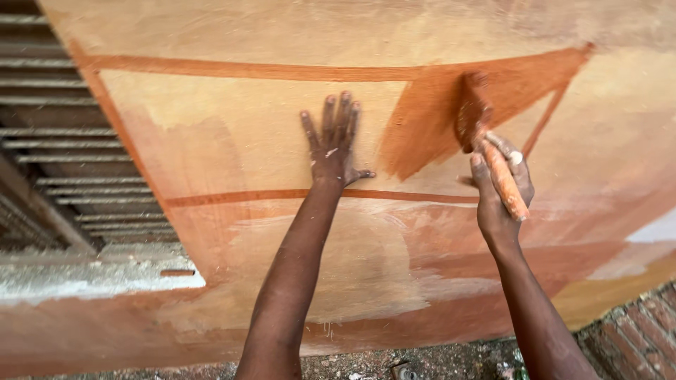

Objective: The person paints a section of an exterior wall with reddish-brown paint using a brush. They outline a rectangular area and then fill it in with horizontal strokes, occasionally dipping the brush into a bucket on the ground.

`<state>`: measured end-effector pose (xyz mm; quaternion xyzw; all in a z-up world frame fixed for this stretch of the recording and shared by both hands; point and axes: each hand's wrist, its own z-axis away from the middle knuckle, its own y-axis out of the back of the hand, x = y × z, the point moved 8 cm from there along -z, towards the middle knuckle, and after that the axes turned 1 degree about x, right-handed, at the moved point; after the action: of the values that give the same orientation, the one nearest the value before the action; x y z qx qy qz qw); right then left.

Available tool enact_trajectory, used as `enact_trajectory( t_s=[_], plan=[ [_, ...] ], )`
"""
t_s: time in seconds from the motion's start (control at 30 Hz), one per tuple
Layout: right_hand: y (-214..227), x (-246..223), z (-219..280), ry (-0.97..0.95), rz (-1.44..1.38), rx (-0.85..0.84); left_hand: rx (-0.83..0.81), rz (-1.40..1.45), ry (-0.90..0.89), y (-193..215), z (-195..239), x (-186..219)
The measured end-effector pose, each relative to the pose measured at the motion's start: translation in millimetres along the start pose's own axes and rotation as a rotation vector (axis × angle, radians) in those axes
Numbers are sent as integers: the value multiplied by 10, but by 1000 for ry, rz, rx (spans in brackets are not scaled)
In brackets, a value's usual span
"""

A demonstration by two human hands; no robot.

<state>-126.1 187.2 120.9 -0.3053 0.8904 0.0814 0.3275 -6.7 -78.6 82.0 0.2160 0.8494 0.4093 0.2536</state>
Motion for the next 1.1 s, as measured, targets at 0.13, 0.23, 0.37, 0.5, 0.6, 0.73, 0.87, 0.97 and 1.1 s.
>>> enact_trajectory(
  t_s=[0.13,0.23,0.37,0.5,0.6,0.73,0.87,0.97,1.1],
  plan=[
    [-143,-97,65,-82,-125,-119,-42,-74,5,15,0,-14],
    [-149,-114,43,-93,-159,-162,-70,-122,3,-5,-30,-11],
    [-81,-27,-67,-63,-139,-150,-70,-127,5,-42,-31,-6],
    [201,65,-175,-7,-35,-55,-13,-142,4,-30,-3,-23],
    [548,121,-258,43,3,66,-29,-101,-11,-54,-24,-15],
    [946,233,-309,81,44,223,44,-93,-13,-42,-14,-14],
    [1091,281,-287,188,120,325,2,-90,-9,-79,-28,1],
    [943,330,-209,149,133,340,13,-78,-21,-47,-10,2],
    [408,286,-91,-28,12,148,13,-38,-32,21,18,-3]
  ],
)
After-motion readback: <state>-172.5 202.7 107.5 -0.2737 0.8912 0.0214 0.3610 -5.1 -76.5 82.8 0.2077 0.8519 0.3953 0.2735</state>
